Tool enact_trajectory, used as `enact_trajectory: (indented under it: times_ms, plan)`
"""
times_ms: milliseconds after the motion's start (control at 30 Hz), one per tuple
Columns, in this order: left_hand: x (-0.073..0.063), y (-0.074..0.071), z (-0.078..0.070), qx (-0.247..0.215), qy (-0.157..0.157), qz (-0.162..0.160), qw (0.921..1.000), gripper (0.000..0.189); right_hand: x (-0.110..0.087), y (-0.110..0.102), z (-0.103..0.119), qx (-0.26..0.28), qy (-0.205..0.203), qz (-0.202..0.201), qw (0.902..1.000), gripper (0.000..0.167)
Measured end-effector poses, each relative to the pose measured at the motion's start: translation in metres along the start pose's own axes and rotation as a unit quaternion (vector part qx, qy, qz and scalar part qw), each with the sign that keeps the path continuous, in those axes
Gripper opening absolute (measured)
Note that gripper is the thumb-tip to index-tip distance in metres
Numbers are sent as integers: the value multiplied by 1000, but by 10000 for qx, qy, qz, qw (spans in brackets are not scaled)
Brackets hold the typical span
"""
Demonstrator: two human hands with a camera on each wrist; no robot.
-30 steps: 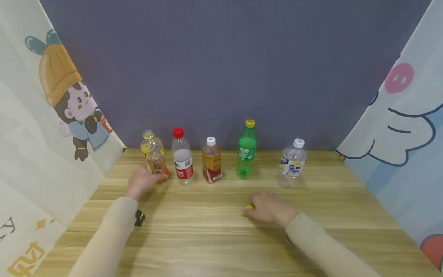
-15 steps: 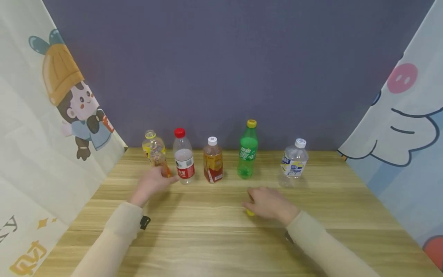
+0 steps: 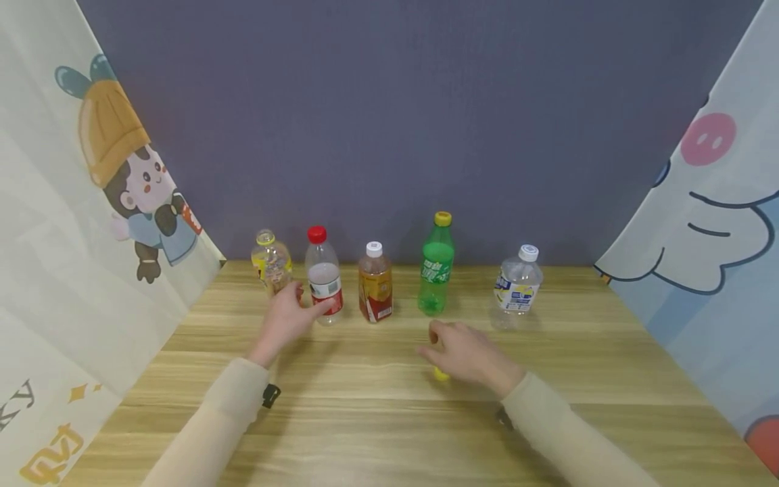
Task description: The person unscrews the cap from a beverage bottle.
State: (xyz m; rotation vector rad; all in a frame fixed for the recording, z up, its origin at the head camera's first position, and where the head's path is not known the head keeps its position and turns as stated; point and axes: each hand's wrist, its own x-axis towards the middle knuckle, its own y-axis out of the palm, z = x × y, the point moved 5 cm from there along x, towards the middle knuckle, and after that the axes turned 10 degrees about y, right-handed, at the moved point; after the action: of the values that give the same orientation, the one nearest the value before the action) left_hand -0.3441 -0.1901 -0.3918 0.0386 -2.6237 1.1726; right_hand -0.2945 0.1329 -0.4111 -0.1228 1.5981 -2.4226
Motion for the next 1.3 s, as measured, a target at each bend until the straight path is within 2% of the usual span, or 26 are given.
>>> enact_trajectory:
  times_ms: [233, 500, 667, 933, 1167, 1300]
  plan:
    - [3, 12, -4, -860, -100, -207, 9960, 96, 1, -5, 8, 422, -45, -185, 9989, 28]
    - [8, 23, -4, -1430, -91, -536, 9882, 99, 3, -11, 24, 751, -267, -272, 9964, 29]
    - [13, 28, 1, -1734, -167, -726, 9820, 99, 5, -12, 30, 866, -338, -330, 9951, 32]
    - [20, 36, 5, -1822, -154, -924, 9788, 89, 8, -12, 35, 948, -448, -392, 9937, 30]
    - [23, 39, 10, -1449, -163, -1012, 9841, 83, 9, -12, 40, 960, -575, -314, 9932, 26]
    - [22, 38, 10, -1401, -147, -999, 9850, 80, 10, -12, 40, 950, -578, -300, 9933, 26]
